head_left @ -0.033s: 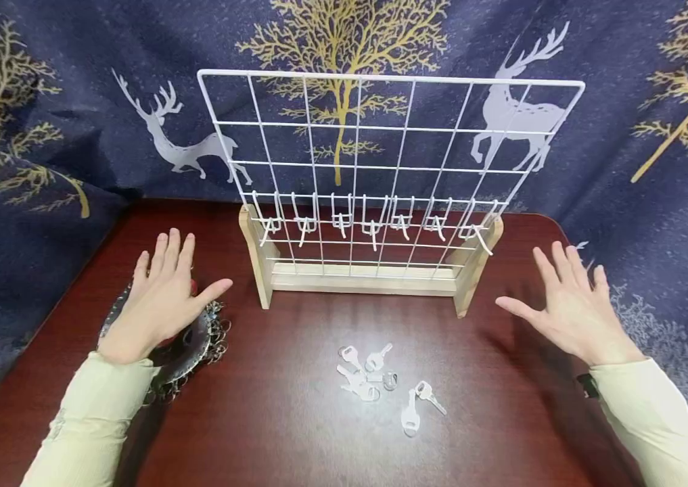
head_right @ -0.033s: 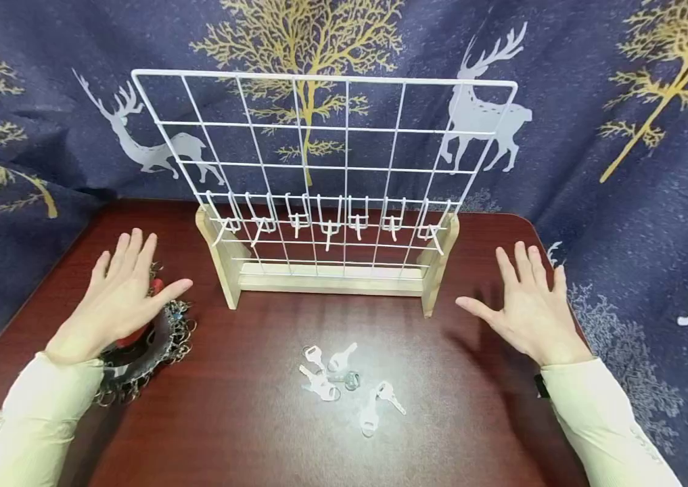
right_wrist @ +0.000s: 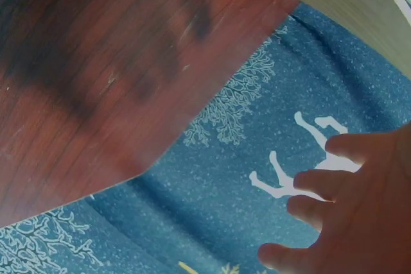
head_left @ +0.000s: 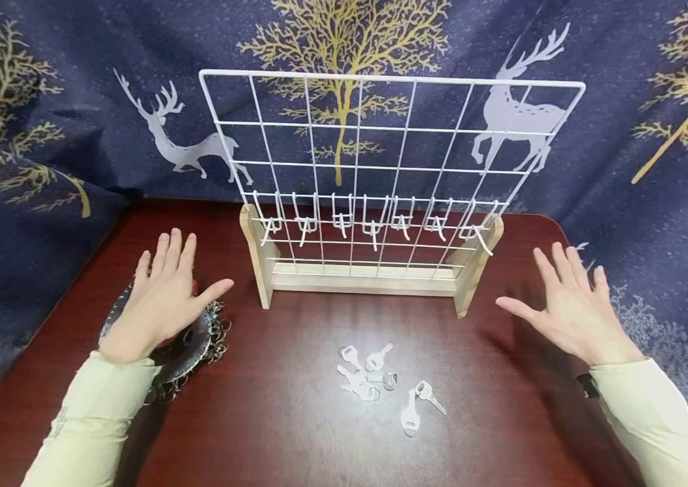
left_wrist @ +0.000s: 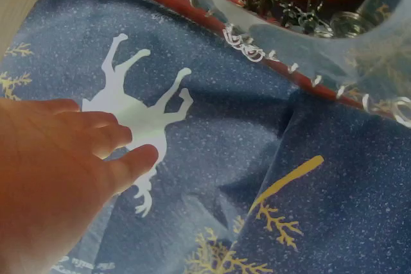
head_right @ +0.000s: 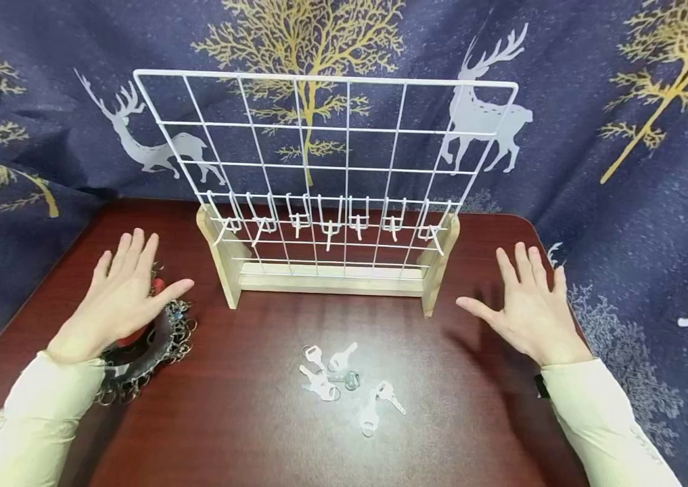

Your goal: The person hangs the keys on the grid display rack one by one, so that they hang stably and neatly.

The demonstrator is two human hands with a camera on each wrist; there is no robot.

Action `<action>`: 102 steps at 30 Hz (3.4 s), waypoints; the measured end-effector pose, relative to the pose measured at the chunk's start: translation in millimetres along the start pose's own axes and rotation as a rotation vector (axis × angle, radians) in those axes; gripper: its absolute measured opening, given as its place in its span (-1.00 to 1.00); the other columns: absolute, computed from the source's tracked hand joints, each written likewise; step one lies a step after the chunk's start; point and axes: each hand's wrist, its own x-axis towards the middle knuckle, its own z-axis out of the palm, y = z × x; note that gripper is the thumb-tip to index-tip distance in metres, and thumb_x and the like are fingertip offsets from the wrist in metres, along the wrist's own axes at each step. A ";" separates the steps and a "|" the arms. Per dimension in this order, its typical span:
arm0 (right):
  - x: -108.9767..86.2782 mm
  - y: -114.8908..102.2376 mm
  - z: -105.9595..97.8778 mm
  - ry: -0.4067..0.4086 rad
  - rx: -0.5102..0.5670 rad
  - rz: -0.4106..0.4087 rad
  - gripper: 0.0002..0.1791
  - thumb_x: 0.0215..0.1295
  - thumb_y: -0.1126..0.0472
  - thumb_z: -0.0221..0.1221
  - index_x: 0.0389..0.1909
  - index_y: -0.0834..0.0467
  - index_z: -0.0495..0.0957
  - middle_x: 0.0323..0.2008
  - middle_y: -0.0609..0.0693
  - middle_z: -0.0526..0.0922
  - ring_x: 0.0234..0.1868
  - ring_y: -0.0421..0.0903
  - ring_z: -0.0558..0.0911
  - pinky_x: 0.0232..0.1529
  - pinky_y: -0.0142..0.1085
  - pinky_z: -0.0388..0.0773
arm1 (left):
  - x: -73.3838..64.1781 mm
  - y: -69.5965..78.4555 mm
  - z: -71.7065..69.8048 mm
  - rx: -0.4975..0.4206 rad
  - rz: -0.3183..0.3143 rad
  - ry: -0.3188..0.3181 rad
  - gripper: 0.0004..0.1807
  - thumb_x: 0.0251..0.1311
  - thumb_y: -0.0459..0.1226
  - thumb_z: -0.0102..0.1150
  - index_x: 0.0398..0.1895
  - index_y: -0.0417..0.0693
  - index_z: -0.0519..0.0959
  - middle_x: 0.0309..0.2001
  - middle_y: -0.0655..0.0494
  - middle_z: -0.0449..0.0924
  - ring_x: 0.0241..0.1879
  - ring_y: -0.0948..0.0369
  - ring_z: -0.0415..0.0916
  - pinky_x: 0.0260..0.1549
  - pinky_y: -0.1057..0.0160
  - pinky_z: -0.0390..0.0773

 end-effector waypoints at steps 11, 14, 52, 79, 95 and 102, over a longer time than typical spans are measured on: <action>-20.0 -46.2 -6.2 -0.116 0.023 -0.104 -0.14 0.14 -0.48 0.09 -0.01 0.27 0.57 -0.14 0.24 0.64 -0.04 0.29 0.57 -0.06 0.29 0.34 | 12.0 35.0 -8.0 -0.477 -0.002 0.060 0.01 0.28 0.16 0.09 0.53 -0.20 -0.16 0.48 -0.26 -0.05 0.45 -0.15 -0.10 0.31 -0.23 -0.01; -24.2 -61.5 -6.0 -0.122 0.030 -0.138 -0.32 0.15 -0.45 0.11 -0.25 0.14 0.61 -0.42 0.00 0.61 -0.31 0.14 0.62 -0.28 0.17 0.45 | 21.2 48.4 -5.8 -0.613 -0.011 0.117 -0.05 0.29 0.07 0.14 0.51 -0.20 -0.10 0.44 -0.23 0.08 0.42 -0.12 0.03 0.29 -0.18 0.09; -19.8 -183.5 47.9 -0.060 0.171 -0.578 -0.57 0.24 -0.09 0.26 -0.06 0.15 0.59 -0.17 -0.04 0.57 -0.19 -0.07 0.47 -0.23 -0.17 0.47 | 73.4 89.6 30.4 -0.994 -0.182 0.383 -0.67 0.25 -0.38 0.13 0.06 -0.34 0.46 -0.14 -0.26 0.61 -0.13 0.01 0.56 -0.10 0.12 0.51; -15.3 -206.8 59.9 -0.090 0.188 -0.702 -0.62 0.20 0.00 0.31 -0.06 0.14 0.62 -0.22 -0.04 0.50 -0.25 -0.09 0.41 -0.30 -0.24 0.43 | 78.0 91.3 40.8 -1.179 -0.185 0.387 -0.77 0.38 -0.40 -0.05 0.02 -0.37 0.40 -0.21 -0.26 0.53 -0.39 0.15 0.51 -0.16 -0.08 0.53; 12.0 -226.3 70.6 -0.170 0.207 -0.689 -0.70 0.18 0.04 0.34 -0.10 0.06 0.67 -0.31 -0.11 0.47 -0.20 -0.09 0.50 -0.29 -0.22 0.46 | 79.1 90.7 38.6 -1.180 -0.196 0.332 -0.74 0.41 -0.42 -0.10 0.07 -0.39 0.39 -0.05 -0.27 0.53 -0.06 0.07 0.49 0.05 0.06 0.49; 13.6 -227.7 73.2 -0.177 0.224 -0.692 -0.82 0.16 0.08 0.36 -0.21 -0.03 0.68 -0.31 -0.13 0.50 -0.21 -0.11 0.50 -0.27 -0.20 0.47 | 79.4 90.2 38.2 -1.203 -0.202 0.334 -0.71 0.39 -0.43 -0.10 0.13 -0.38 0.36 -0.01 -0.30 0.52 -0.04 0.06 0.49 0.06 0.01 0.48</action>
